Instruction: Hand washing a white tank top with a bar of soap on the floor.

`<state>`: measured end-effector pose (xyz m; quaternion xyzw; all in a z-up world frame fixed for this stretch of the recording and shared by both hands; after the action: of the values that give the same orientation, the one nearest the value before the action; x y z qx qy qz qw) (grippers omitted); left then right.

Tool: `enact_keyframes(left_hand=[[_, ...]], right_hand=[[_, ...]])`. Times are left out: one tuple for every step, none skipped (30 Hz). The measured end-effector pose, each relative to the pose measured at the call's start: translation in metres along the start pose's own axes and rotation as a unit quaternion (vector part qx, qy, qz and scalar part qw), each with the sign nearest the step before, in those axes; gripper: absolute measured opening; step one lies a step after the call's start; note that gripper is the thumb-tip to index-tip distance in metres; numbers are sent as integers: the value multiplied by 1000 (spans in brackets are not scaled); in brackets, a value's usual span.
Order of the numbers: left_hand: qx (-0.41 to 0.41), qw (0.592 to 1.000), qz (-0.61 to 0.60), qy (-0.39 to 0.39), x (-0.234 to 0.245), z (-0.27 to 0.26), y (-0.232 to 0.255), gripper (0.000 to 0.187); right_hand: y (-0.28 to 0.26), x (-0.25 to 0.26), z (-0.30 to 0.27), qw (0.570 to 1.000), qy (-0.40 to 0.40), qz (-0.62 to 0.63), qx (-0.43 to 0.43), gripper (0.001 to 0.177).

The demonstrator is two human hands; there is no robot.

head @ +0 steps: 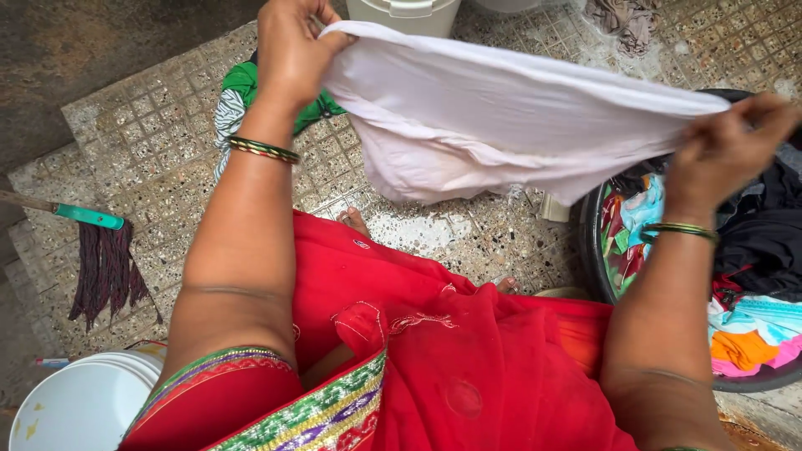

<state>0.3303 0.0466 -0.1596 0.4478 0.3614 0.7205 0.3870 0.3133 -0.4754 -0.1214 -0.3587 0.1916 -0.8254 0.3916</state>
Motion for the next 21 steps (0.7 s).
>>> enact_keyframes(left_hand=[[2,999,40,15,-1,-3,0,17],[5,996,80,30,-2,-5,0,20],[6,996,81,31,-9,-7,0,20],[11,1000,-18,1,-20,-9,-1,20],[15,993,-116,-29,-31,-11,-1,19],[16,993,-115,-30,-29,-14,9,19],[48,973,-215,-64,-34,-17,16,15],[79,942,-311,-98,-39,-20,25,13],[79,942,-311,-97,-35,-20,28,13],[103,926,-353,-84,-32,-21,26,13],[128,908,-393,-70,-28,-23,24,16],[128,908,-393,-69,-28,-22,4,16],[106,917,-379,-70,-26,-19,-12,19],[83,925,-365,-70,-24,-17,-28,24],[83,925,-364,-71,-26,-19,-17,24],[5,953,-288,-91,-27,-20,6,29],[-74,969,-208,-108,-29,-23,29,34],[-76,969,-208,-108,-28,-27,43,34],[-132,982,-104,-83,-23,-34,63,37],[-187,981,3,-58,-21,-42,83,40],[-185,981,2,-58,-20,-40,74,40]], right_hand=[[-13,-6,-7,982,35,-158,93,29],[-25,-19,-16,931,65,-309,183,38],[-6,-24,-25,931,64,-309,183,38],[18,-29,-32,931,52,-326,153,35],[41,-35,-41,931,41,-342,122,38],[40,-34,-45,931,40,-341,120,38],[57,-40,-45,955,-39,-291,30,54],[71,-49,-50,964,-121,-231,-58,69],[85,-45,-50,964,-121,-230,-57,69],[101,-45,-52,936,-151,-313,-57,61],[118,-44,-55,902,-180,-389,-58,61],[115,-45,-48,902,-181,-388,-57,61],[91,-34,-37,917,-66,-392,34,51],[68,-23,-33,912,52,-388,121,45],[48,-22,-28,912,53,-389,120,45],[26,-25,-24,940,28,-309,141,59],[4,-27,-20,961,3,-225,162,77],[26,-23,-27,961,4,-225,162,77],[68,-28,-32,974,-92,-201,52,61],[110,-34,-45,966,-183,-171,-61,54],[119,-30,-46,966,-185,-172,-61,54]])
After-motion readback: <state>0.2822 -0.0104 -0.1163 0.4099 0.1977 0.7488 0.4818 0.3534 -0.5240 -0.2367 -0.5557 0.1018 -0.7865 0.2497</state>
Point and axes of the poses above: each hand's wrist, its own z-axis towards the middle knuckle, its own x-axis out of the back of the hand, y = z × x, the point moved 8 cm from there along z, towards the middle knuckle, and after that the axes turned 3 degrees about z, right-handed, at the moved point
